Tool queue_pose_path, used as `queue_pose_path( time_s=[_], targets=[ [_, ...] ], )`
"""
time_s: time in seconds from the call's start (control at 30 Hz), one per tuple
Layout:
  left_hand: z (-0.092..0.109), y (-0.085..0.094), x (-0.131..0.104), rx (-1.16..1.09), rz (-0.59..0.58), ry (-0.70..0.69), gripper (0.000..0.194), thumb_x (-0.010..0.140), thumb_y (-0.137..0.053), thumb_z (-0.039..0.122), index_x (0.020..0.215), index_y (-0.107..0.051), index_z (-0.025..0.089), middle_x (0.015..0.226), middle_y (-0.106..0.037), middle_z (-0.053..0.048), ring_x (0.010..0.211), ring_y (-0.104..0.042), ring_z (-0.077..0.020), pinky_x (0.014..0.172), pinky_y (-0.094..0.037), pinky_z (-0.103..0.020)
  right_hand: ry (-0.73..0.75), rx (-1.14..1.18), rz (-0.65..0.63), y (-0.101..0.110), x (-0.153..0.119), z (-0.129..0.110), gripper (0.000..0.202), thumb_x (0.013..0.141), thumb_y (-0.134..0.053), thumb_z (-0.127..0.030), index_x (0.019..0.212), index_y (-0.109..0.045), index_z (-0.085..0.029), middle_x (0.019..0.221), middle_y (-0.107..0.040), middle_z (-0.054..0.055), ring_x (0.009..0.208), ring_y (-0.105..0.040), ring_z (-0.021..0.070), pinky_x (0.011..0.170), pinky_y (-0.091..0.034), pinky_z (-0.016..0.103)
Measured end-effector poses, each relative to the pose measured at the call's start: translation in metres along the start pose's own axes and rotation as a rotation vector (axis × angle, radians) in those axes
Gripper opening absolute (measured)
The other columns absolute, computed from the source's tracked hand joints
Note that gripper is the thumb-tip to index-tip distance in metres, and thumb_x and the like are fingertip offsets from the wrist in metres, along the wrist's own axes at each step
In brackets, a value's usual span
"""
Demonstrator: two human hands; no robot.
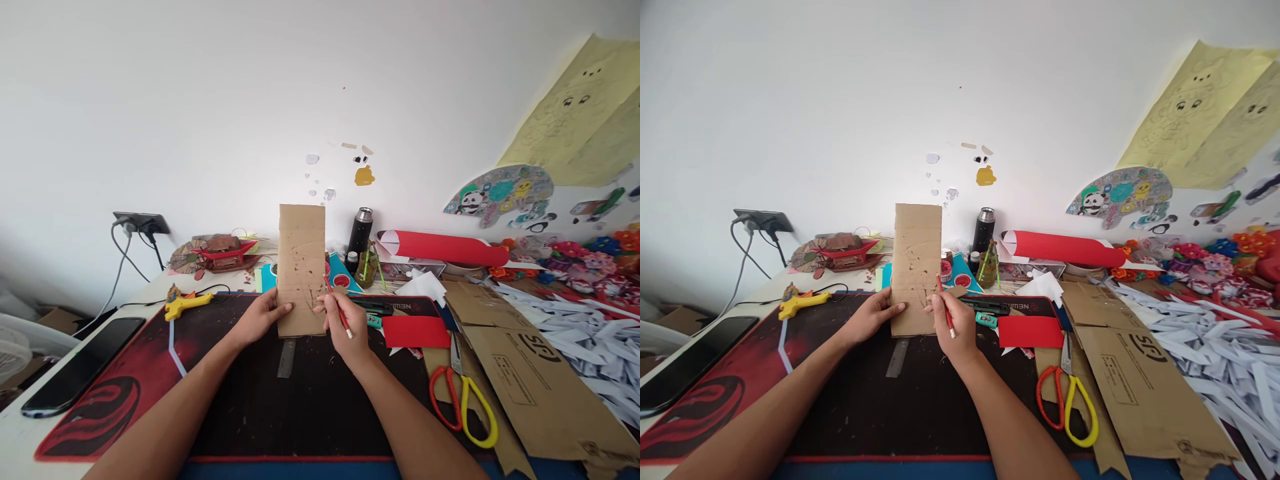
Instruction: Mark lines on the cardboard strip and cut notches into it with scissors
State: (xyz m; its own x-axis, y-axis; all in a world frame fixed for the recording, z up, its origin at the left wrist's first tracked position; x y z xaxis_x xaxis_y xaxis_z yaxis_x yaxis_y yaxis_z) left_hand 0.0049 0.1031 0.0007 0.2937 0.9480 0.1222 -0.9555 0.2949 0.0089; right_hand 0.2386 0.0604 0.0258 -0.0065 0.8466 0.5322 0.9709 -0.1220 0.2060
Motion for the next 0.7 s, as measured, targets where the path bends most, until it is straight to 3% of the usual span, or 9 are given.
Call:
queue_pose_path(
  time_s=[0.23, 0.47, 0.7],
  targets=[
    [0.000, 0.006, 0.004, -0.104, 0.109, -0.027, 0.071, 0.079, -0.096, 0.061, 0.130, -0.072, 0.018, 0.136, -0.081, -0.018, 0.132, -0.074, -0.0431, 0.118, -0.056, -0.062, -0.135, 0.112, 0.111, 0.003, 0.008, 0.008, 0.058, 0.111, -0.049, -0.071, 0.099, -0.074, -0.020, 0.087, -0.080, 0.009, 0.050, -0.063, 0.0152, 0.047, -0.050, 0.029],
    [0.005, 0.006, 0.003, -0.210, 0.186, -0.058, 0.073, 0.079, -0.096, 0.058, 0.134, -0.070, 0.018, 0.142, -0.079, -0.020, 0.137, -0.071, -0.0429, 0.122, -0.052, -0.061, -0.213, 0.158, 0.076, 0.000, 0.009, 0.021, 0.056, 0.107, -0.057, -0.074, 0.109, -0.072, -0.020, 0.101, -0.080, 0.010, 0.056, -0.066, 0.0143, 0.046, -0.046, 0.025],
    [0.005, 0.003, 0.004, -0.246, 0.197, -0.057, 0.074, 0.076, -0.098, 0.057, 0.134, -0.071, 0.019, 0.141, -0.079, -0.019, 0.139, -0.070, -0.0439, 0.122, -0.052, -0.062, -0.273, 0.192, 0.015, -0.005, 0.010, 0.025, 0.062, 0.100, -0.060, -0.080, 0.105, -0.072, -0.020, 0.088, -0.075, 0.005, 0.049, -0.064, 0.0133, 0.040, -0.043, 0.024]
  ],
)
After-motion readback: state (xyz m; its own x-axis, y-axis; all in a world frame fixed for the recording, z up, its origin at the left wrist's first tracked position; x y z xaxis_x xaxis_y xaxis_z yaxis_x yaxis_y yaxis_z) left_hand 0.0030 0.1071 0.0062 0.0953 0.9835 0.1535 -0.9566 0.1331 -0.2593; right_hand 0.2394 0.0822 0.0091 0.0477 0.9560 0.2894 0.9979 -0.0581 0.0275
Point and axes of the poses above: each hand's wrist, its own x-axis towards the middle knuckle, its own y-axis out of the back of the hand, z = x × y, the point moved 1 cm from there along x, towards the middle knuckle
